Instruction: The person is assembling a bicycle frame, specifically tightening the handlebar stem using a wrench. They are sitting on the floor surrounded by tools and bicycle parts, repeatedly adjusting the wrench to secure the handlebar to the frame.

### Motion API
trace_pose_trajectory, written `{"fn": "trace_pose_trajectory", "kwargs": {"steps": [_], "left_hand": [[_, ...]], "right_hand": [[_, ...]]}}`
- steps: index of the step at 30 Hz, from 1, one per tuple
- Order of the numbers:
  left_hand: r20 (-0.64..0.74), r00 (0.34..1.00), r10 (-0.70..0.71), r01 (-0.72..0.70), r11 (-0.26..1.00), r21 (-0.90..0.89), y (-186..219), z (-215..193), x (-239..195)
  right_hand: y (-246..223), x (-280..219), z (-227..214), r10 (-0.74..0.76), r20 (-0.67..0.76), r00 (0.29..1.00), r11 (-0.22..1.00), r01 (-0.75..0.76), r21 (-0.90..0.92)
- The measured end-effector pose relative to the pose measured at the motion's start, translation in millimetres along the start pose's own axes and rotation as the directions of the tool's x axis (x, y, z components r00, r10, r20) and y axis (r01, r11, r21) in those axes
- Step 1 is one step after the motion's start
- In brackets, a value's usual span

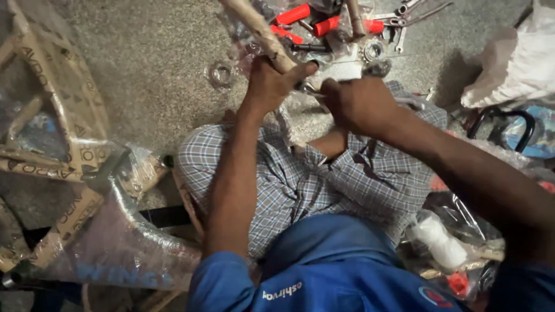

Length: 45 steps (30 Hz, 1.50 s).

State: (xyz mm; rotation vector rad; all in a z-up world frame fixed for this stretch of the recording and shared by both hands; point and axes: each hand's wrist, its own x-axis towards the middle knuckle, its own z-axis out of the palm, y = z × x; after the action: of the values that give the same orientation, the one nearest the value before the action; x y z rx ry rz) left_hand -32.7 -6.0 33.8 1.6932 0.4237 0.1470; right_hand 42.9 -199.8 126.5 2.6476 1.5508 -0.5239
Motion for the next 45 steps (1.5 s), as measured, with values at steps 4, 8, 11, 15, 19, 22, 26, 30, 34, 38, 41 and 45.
{"fn": "trace_pose_trajectory", "kwargs": {"steps": [4,8,11,15,19,22,26,30,34,38,41,45], "left_hand": [[0.083,0.996,-0.012,0.005,0.997,0.078,-20.7,-8.2,9.6],[0.099,0.988,-0.118,0.107,0.988,0.113,-50.2,-1.1,31.6],[-0.142,0.982,0.122,-0.106,0.988,0.114,-63.3,16.9,45.0],[-0.180,0.965,0.191,-0.138,0.953,0.270,-61.7,28.1,54.8],[-0.147,0.982,0.118,-0.073,0.958,0.278,-40.7,22.4,52.8],[0.046,0.989,-0.141,0.126,0.960,0.250,-31.5,14.4,53.3],[0.116,0.984,-0.139,0.123,0.983,0.133,-31.4,9.6,56.5],[0.145,0.955,-0.259,0.239,0.960,0.144,-47.3,14.0,55.4],[0.128,0.941,-0.314,0.297,0.945,0.140,-61.1,18.2,58.8],[0.037,0.947,-0.318,0.307,0.935,0.179,-69.6,18.4,69.1],[0.031,0.947,-0.321,0.317,0.944,0.096,-78.2,21.2,68.6],[0.083,0.948,-0.307,0.291,0.943,0.163,-85.6,24.7,70.1]], "right_hand": [[28.5,-10.3,2.4,0.042,0.369,0.928,0.998,-0.021,-0.061],[46.5,-24.0,28.2,0.142,0.435,0.889,0.989,-0.146,-0.024],[35.8,-27.2,61.7,0.071,0.335,0.940,0.992,-0.102,0.074],[42.9,-20.8,77.4,0.057,0.094,0.994,0.969,-0.078,0.234],[67.5,-12.4,43.5,0.105,0.361,0.927,0.861,-0.266,0.434],[68.6,-6.7,13.8,0.105,0.481,0.870,0.946,-0.237,0.223],[42.0,6.2,-4.5,0.140,0.576,0.805,0.980,-0.196,0.036],[46.4,-4.7,17.4,0.168,0.632,0.757,0.963,-0.262,0.058],[65.9,-24.1,78.9,0.040,0.379,0.925,0.950,-0.152,0.271],[17.6,15.9,186.5,0.016,-0.415,0.910,0.821,0.225,0.525],[-28.3,71.2,250.0,0.352,-0.237,0.906,0.752,-0.123,0.647],[-26.9,71.1,227.8,0.407,-0.169,0.898,0.545,-0.091,0.834]]}}
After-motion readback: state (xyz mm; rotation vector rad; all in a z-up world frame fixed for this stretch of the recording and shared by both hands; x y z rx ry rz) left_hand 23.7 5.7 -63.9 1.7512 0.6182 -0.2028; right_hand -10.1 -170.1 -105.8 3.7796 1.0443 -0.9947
